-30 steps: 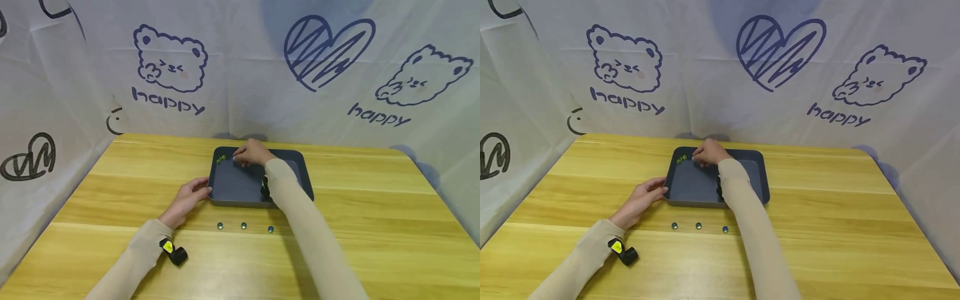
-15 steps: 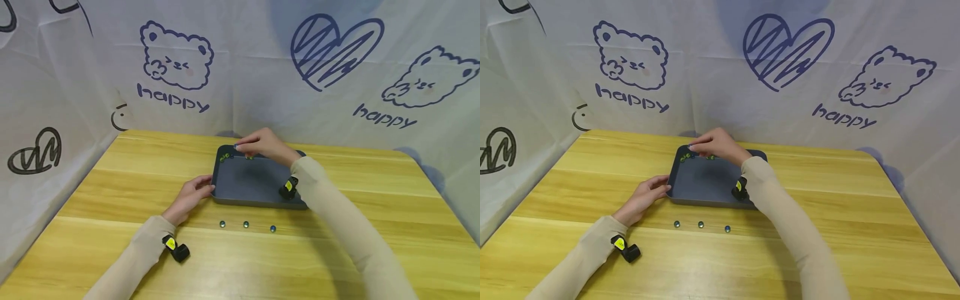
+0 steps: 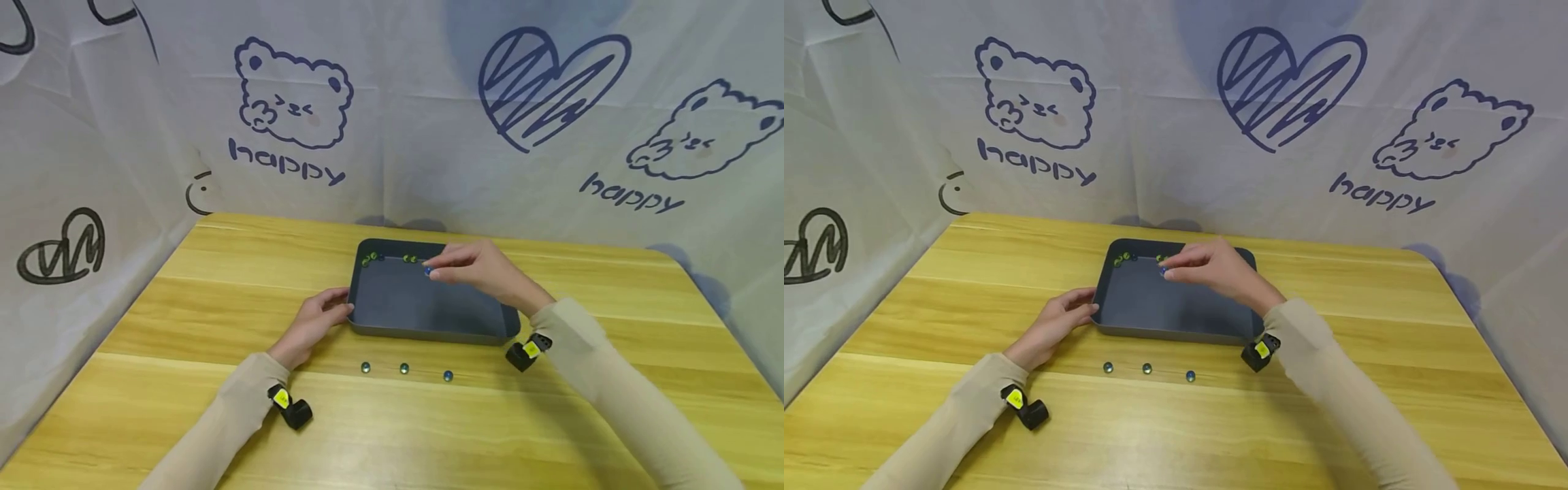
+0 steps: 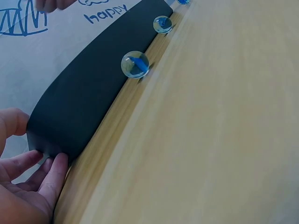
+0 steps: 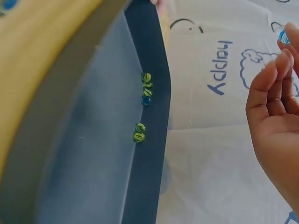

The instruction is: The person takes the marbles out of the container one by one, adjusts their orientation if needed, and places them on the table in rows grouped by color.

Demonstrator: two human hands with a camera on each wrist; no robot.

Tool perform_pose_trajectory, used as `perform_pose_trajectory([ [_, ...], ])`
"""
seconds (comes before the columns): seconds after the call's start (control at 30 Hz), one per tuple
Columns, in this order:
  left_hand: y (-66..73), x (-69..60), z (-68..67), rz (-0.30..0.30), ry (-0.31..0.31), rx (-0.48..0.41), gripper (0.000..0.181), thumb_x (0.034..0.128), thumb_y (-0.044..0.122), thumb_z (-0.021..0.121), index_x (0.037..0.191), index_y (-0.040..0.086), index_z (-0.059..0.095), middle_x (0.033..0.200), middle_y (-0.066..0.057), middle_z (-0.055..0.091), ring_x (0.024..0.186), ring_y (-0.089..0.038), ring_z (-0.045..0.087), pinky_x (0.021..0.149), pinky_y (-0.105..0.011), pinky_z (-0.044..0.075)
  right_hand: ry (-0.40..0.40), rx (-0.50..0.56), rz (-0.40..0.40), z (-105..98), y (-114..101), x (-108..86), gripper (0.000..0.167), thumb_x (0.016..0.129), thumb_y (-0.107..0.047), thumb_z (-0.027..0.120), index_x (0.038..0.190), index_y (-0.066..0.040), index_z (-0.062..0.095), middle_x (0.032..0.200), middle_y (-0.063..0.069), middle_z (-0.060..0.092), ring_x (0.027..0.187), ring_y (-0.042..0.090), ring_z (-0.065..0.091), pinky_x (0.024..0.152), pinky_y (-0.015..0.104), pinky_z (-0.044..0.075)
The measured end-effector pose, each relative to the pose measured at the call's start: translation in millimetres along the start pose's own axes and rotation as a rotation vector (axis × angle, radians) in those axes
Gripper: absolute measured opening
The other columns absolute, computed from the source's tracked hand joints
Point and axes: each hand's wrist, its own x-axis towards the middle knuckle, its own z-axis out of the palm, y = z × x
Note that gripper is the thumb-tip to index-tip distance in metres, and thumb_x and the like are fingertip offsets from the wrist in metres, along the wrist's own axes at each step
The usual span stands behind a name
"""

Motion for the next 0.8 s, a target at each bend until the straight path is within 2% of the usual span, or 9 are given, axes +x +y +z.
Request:
perform_pose_trajectory([
  [0.17, 0.9, 1.2, 1.6, 0.009, -0.005, -0.006, 0.05, 0.0958, 0.009, 0.055, 0.142, -0.006, 0.041, 0.136, -0.024, 0.047, 0.12, -0.031, 0.048, 0.098, -0.037, 0.048, -0.013, -0.002, -0.05, 3, 6, -24.6, 0.022, 0.089, -0.01, 0.07, 0.11, -0.001, 0.073, 0.087, 0.011, 0.063, 0.069, 0.021, 0.043, 0.058, 0.028, 0.036],
  [0.5, -2.2, -0.8, 2.4, -0.008, -0.005, -0.025, 0.051, 0.096, 0.007, 0.055, 0.142, -0.006, 0.039, 0.139, -0.024, 0.045, 0.124, -0.033, 0.047, 0.1, -0.037, 0.046, -0.083, 0.047, -0.102, 12, 28, -57.5, 0.021, 0.088, -0.004, 0.07, 0.105, 0.008, 0.072, 0.081, 0.005, 0.063, 0.063, 0.019, 0.044, 0.053, 0.025, 0.039],
  [0.63, -1.8, -0.5, 3.5, -0.003, -0.004, -0.027, 0.051, 0.0959, 0.008, 0.055, 0.142, -0.007, 0.039, 0.139, -0.025, 0.045, 0.123, -0.033, 0.046, 0.1, -0.037, 0.046, -0.099, 0.092, -0.143, 14, 39, -71.7, 0.019, 0.088, -0.001, 0.069, 0.104, 0.007, 0.072, 0.078, 0.003, 0.062, 0.061, 0.019, 0.042, 0.049, 0.026, 0.038],
  [0.8, -0.9, 0.6, 2.1, 0.011, 0.003, -0.016, 0.051, 0.096, 0.008, 0.055, 0.142, -0.008, 0.04, 0.137, -0.025, 0.046, 0.121, -0.033, 0.048, 0.098, -0.036, 0.048, -0.089, 0.161, -0.152, 20, 49, -87.2, 0.019, 0.087, 0.001, 0.069, 0.104, 0.006, 0.072, 0.075, 0.0, 0.059, 0.058, 0.019, 0.038, 0.047, 0.027, 0.036],
])
